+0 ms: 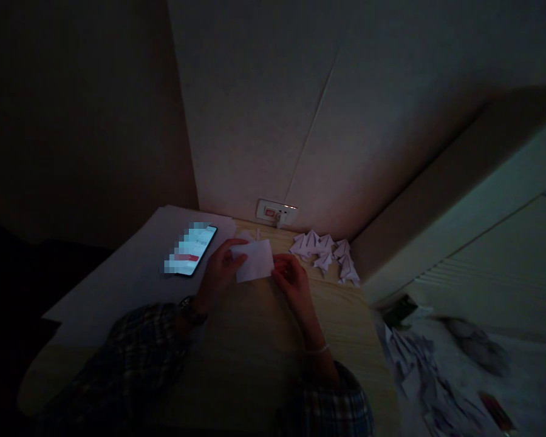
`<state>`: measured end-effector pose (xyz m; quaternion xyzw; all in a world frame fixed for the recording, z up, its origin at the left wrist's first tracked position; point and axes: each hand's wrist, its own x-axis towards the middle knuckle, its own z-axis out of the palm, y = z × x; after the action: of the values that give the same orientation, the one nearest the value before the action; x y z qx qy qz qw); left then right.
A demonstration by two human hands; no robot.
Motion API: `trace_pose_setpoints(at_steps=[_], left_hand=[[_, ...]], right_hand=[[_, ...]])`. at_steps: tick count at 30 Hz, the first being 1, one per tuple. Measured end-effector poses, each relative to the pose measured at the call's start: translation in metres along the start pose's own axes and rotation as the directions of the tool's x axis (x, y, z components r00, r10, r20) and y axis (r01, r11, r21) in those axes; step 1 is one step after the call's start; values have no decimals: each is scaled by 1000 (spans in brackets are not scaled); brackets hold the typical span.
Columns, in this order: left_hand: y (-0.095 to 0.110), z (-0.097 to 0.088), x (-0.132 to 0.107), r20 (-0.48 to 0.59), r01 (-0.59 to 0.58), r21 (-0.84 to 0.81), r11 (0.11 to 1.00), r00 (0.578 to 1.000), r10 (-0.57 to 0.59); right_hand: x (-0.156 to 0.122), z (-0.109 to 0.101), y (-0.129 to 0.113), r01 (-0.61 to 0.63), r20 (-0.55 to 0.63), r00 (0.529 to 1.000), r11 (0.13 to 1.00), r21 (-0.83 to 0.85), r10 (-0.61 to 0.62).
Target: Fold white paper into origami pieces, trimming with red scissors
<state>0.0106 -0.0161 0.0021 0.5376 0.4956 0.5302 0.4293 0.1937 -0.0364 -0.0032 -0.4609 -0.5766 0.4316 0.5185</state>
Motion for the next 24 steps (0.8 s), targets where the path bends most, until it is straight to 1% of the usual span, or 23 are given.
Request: trace_pose_setpoints(at_steps=[8,11,13,18,22,24], left_hand=[[-1,2,1,29,-5,-63,998,1000,7],[0,2,0,8,-32,-2,999,999,32],[1,2,0,13,-40,24,999,999,40],[2,3,-1,80,-15,8,1000,997,15],[-1,5,-1,119,37,-54,998,992,-30],[-2,5,-2,131,47,-40,998,991,-41]], right_hand=[[-3,0,-8,56,7,998,998,-28,-56],[-4,0,-9,75,3,997,996,-54,-75],[-4,1,-8,88,-6,996,993,-75,-89],[-5,2,-7,148,-37,987,974,-173,-156],[-6,1,-10,219,-35,971,939,-266,-236],[-8,1,-10,230,-39,966,917,-325,-256]])
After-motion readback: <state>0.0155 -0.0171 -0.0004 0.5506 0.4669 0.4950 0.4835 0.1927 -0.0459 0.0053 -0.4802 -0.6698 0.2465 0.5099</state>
